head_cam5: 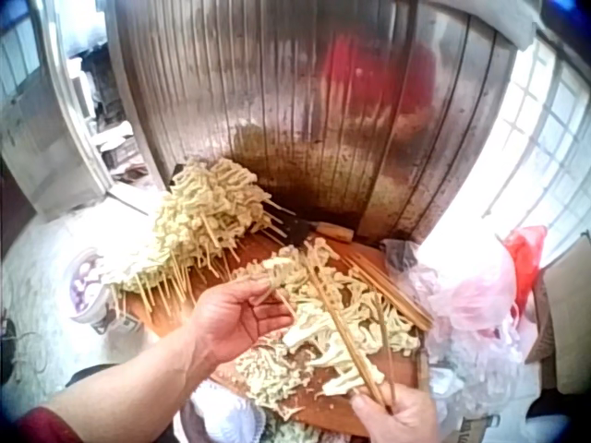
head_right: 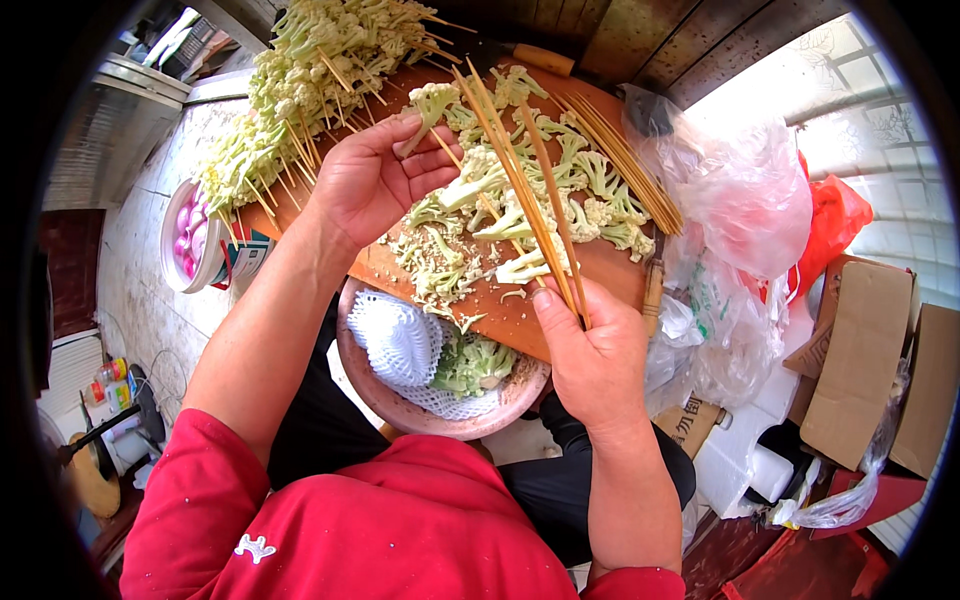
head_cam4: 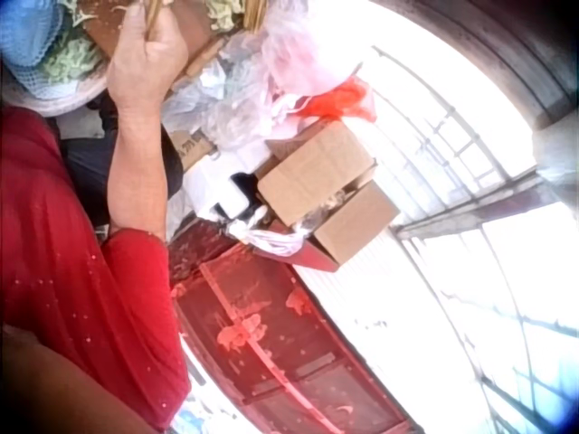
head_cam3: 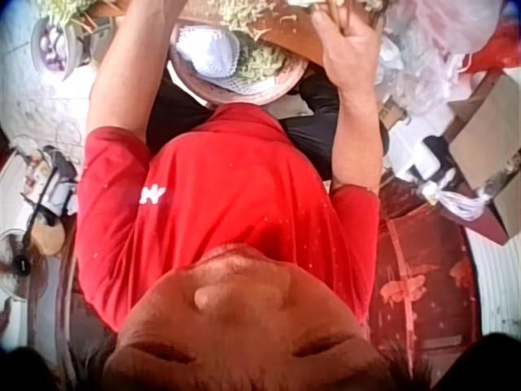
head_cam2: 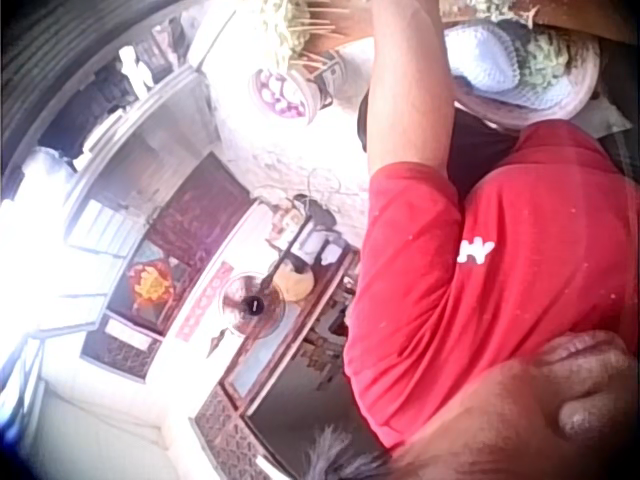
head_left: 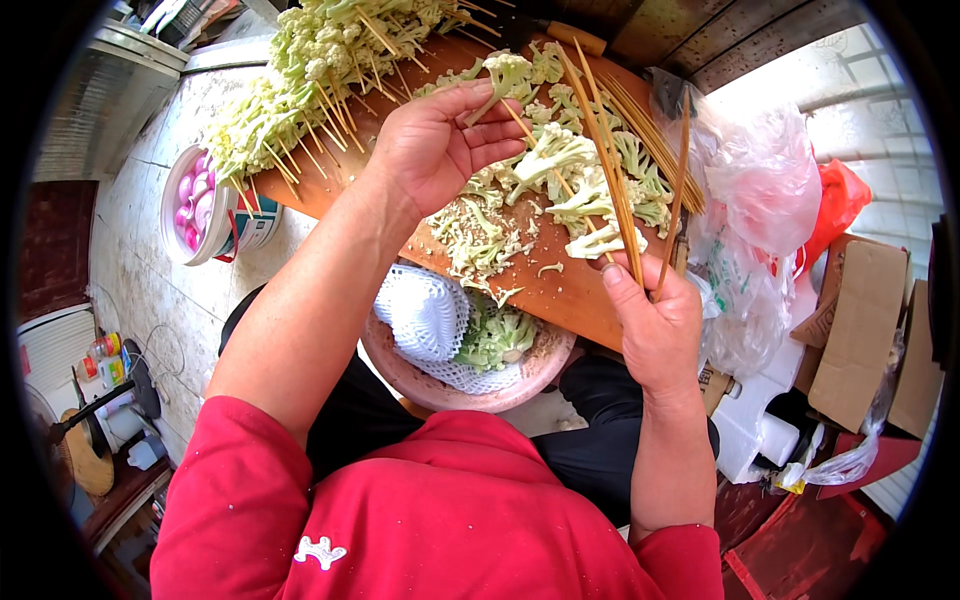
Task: The person skewers pieces of cauliflower onto wooden sticks from a wooden board, placing each completed skewer onto a pile on the same board.
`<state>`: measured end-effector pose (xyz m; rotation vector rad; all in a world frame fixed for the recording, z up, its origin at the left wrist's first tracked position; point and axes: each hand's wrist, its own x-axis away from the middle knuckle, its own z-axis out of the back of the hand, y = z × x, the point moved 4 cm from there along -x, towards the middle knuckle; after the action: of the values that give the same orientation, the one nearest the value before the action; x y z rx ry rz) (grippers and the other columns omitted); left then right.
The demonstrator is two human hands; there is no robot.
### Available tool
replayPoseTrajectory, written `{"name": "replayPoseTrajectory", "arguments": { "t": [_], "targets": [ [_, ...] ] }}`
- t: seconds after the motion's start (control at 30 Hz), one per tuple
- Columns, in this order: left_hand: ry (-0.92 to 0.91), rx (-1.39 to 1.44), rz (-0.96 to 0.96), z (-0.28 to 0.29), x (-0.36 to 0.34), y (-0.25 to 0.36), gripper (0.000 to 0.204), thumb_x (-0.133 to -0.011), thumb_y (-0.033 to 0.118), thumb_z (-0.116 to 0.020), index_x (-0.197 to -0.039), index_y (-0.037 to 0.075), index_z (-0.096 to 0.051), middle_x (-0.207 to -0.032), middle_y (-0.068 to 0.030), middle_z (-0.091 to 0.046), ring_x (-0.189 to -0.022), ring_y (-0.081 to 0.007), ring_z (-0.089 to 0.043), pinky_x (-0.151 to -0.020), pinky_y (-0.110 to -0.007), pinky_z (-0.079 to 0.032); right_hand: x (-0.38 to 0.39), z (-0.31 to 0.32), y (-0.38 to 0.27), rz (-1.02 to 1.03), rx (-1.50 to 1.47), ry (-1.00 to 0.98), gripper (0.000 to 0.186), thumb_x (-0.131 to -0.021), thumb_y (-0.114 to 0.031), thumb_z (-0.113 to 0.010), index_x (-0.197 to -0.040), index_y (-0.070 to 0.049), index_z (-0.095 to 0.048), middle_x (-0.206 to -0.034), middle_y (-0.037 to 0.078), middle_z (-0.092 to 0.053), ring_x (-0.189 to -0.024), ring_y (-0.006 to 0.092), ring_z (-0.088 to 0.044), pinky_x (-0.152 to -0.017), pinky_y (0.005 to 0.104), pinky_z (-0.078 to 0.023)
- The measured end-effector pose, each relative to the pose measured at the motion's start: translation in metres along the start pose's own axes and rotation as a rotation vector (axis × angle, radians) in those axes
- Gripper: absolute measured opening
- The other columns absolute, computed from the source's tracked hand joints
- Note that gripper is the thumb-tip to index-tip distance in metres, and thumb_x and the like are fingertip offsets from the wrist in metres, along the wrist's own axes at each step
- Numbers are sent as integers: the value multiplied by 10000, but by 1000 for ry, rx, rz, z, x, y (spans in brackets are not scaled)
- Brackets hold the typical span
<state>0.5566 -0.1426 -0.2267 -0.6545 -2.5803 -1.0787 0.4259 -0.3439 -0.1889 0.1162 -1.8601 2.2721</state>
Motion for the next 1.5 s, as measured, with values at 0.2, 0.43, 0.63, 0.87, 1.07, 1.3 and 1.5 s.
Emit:
{"name": "replayPoseTrajectory", "arguments": {
  "t": [0.2, 0.43, 0.63, 0.87, 1.07, 1.3, 1.5],
  "targets": [
    [-14, -67, -54, -4, 2, 0, 166, -869, 138, -565, -951, -3, -540, -835, -113, -611, -775, -226, -642, -702, -335, -568, 1, 3, 0, -57, -13, -9, 181, -873, -102, -597, -979, 41, -630, -708, -66, -524, -647, 17, -427, -560, 187, -365],
    [21, -196, -85, -4, 3, 3, 141, -862, 131, -566, -919, 3, -551, -812, -108, -615, -764, -222, -646, -711, -340, -572, 2, 6, 3, -116, -37, -29, 165, -870, -103, -600, -958, 31, -639, -692, -69, -522, -633, 13, -420, -548, 184, -349],
    [33, -235, 43, -6, 9, 3, 145, -863, 141, -567, -913, 5, -557, -810, -109, -621, -761, -216, -649, -699, -339, -569, 3, 6, 2, -118, -24, -29, 153, -866, -102, -604, -928, 33, -642, -687, -68, -524, -623, 13, -421, -542, 185, -350],
    [64, -273, 74, -7, 12, -3, 159, -871, 155, -556, -922, 8, -582, -831, -109, -639, -782, -215, -654, -711, -324, -556, 4, 1, 3, -39, -34, 11, 149, -866, -91, -598, -924, 40, -638, -692, -68, -528, -629, 12, -429, -541, 183, -356],
    [80, -314, 90, -8, 16, -10, 153, -871, 164, -562, -929, 25, -593, -822, -88, -645, -733, -175, -633, -659, -296, -534, 4, 1, 0, -40, 29, -1, 151, -866, -87, -592, -933, 41, -637, -692, -67, -528, -631, 13, -425, -539, 188, -357],
    [76, -335, 34, -10, 15, -18, 142, -859, 149, -584, -935, 30, -597, -808, -77, -642, -715, -152, -620, -663, -303, -535, 0, 1, 3, -33, 0, 7, 153, -864, -101, -596, -913, 38, -639, -665, -70, -509, -627, 17, -418, -528, 199, -351],
    [65, -327, 13, -10, 14, -17, 158, -857, 158, -594, -942, 26, -586, -811, -75, -633, -727, -156, -618, -679, -317, -543, -1, 3, 5, -93, 5, 4, 151, -867, -110, -601, -912, 27, -647, -657, -84, -492, -615, 9, -405, -516, 191, -331]
  ]
}}
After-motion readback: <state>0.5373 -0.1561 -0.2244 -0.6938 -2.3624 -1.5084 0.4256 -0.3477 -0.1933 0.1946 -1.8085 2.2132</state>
